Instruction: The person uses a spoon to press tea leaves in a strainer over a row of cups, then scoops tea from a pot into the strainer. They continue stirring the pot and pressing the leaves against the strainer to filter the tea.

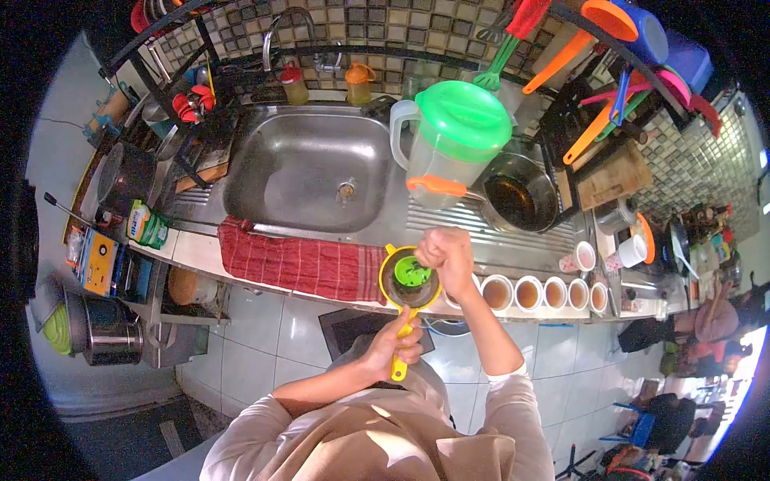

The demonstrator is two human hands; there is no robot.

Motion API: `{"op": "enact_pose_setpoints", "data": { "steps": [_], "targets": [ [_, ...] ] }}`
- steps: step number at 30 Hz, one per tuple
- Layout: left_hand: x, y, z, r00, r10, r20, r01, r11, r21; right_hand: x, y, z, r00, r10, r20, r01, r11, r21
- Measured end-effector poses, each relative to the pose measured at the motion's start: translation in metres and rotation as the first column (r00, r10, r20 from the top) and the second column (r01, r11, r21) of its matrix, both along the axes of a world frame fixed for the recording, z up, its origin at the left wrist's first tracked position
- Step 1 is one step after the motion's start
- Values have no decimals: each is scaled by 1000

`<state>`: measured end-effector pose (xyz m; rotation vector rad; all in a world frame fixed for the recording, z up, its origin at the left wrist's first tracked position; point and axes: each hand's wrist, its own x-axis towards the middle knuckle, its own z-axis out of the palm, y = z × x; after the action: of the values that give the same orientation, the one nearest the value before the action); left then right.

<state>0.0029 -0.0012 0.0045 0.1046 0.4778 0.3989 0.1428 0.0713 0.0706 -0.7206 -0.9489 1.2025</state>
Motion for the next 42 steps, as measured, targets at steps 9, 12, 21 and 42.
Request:
{"op": "enact_pose_setpoints", "data": {
  "steps": [9, 12, 21, 42],
  "targets": [
    [-2, 0, -1, 1000, -18, 5, 18, 1000, 5, -6, 10, -12, 832, 475, 287, -472, 877, -85],
    [-1, 1, -1, 1000, -10, 22, 10, 1000, -4, -9, 13, -16, 832, 485, 269, -485, 871, -70],
    [1, 1, 3, 999, 18, -36, -20, 999, -35, -34, -4, -31, 907, 51, 417, -30, 998, -58],
    [1, -1, 0, 999, 29, -19, -30, 999, -29, -29, -5, -28, 979, -200, 28, 200, 980, 6]
  ]
}}
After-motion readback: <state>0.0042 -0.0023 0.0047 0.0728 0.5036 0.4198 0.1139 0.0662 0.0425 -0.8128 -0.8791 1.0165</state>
